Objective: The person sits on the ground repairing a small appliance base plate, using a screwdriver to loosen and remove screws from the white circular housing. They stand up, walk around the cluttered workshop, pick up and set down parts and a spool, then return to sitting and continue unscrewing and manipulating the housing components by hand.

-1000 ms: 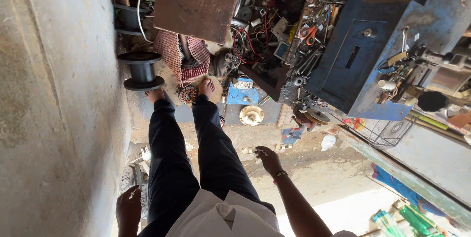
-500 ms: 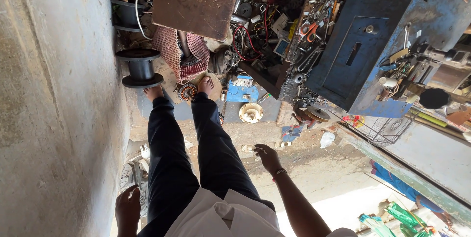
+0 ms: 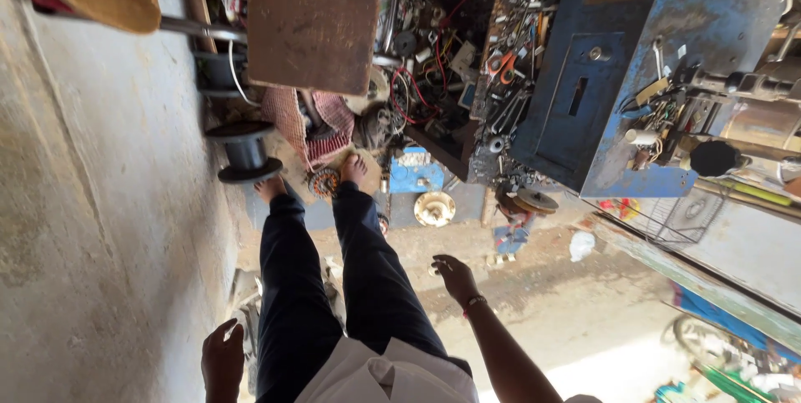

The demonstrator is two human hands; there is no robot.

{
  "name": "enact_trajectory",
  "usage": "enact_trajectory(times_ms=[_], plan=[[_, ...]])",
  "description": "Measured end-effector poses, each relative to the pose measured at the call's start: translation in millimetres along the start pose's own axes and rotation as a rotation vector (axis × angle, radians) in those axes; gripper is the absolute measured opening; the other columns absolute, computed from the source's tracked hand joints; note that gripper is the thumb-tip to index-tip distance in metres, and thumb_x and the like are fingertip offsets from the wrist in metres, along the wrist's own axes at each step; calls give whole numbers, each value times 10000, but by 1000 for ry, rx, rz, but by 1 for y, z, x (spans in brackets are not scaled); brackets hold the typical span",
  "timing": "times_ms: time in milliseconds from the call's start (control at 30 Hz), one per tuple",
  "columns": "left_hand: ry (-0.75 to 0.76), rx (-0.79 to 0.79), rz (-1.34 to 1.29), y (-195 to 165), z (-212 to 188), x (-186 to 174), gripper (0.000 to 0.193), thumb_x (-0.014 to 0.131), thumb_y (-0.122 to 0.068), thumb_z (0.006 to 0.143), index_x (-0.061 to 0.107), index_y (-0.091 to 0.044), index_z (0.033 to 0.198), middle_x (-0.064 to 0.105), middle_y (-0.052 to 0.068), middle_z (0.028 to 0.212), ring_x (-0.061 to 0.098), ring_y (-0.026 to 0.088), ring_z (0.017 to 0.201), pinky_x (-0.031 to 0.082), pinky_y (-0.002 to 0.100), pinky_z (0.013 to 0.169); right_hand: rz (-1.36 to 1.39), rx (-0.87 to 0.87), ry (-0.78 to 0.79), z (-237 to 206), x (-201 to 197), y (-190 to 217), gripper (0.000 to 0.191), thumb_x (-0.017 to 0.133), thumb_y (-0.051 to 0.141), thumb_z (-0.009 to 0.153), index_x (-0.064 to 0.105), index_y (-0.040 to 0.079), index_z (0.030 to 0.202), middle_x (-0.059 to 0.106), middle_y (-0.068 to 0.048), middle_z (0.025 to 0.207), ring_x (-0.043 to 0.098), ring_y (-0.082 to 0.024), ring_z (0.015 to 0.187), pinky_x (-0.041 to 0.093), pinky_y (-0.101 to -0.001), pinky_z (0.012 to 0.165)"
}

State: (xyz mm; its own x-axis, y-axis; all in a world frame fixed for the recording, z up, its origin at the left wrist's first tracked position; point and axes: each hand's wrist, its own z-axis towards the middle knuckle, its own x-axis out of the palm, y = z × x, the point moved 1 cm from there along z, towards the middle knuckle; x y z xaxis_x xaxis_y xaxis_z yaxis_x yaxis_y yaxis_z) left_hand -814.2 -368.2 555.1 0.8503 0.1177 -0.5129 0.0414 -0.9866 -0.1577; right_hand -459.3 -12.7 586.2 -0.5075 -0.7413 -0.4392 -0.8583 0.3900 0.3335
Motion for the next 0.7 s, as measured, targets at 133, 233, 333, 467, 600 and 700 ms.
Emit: enact_trajectory(times_ms=[133, 233, 333, 467, 600, 700], plan=[[-91, 221, 10, -52, 22, -13, 393, 616, -344, 1016, 734, -67, 1268, 718, 177, 1240, 666, 331, 1185, 523, 437, 1025, 95, 52, -6, 3, -3, 14, 319, 611, 184, 957, 714, 57, 1231, 819, -84, 1044, 790, -184, 947, 596, -314, 856], [-62, 240, -87, -90, 33, -20, 405, 615, -335, 993, 709, -53, 1268, 686, 181, 1264, 705, 309, 1067, 549, 423, 937, 145, 51, -41, 2, -7, 19, 317, 605, 198, 969, 709, 67, 1238, 819, -79, 1058, 790, -173, 959, 585, -292, 848], [-56, 316, -123, -124, 41, -27, 403, 628, -317, 969, 696, -49, 1261, 659, 187, 1283, 711, 297, 1004, 557, 410, 874, 183, 127, -40, -3, -9, 14, 325, 586, 198, 962, 706, 104, 1249, 812, -66, 1080, 778, -150, 969, 568, -307, 766], [-52, 364, 10, -155, 55, -28, 402, 630, -303, 979, 682, -52, 1289, 642, 190, 1299, 705, 297, 1003, 546, 412, 888, 274, 137, -66, -8, -9, 5, 319, 598, 187, 962, 725, 100, 1241, 818, -83, 1071, 781, -164, 955, 568, -288, 766], [-172, 554, 125, -198, 78, -28, 532, 684, -322, 938, 605, -12, 1364, 607, 222, 1334, 616, 368, 1165, 512, 460, 999, 352, 174, -77, -8, -5, -5, 317, 593, 185, 962, 722, 103, 1240, 816, -78, 1073, 776, -169, 953, 561, -297, 747], [-279, 723, 229, -260, 102, -30, 664, 730, -344, 908, 526, 22, 1424, 535, 275, 1433, 511, 442, 1339, 447, 526, 1086, 400, 216, -82, -7, 0, -16, 316, 594, 183, 961, 722, 107, 1240, 815, -71, 1077, 772, -165, 957, 557, -288, 752]])
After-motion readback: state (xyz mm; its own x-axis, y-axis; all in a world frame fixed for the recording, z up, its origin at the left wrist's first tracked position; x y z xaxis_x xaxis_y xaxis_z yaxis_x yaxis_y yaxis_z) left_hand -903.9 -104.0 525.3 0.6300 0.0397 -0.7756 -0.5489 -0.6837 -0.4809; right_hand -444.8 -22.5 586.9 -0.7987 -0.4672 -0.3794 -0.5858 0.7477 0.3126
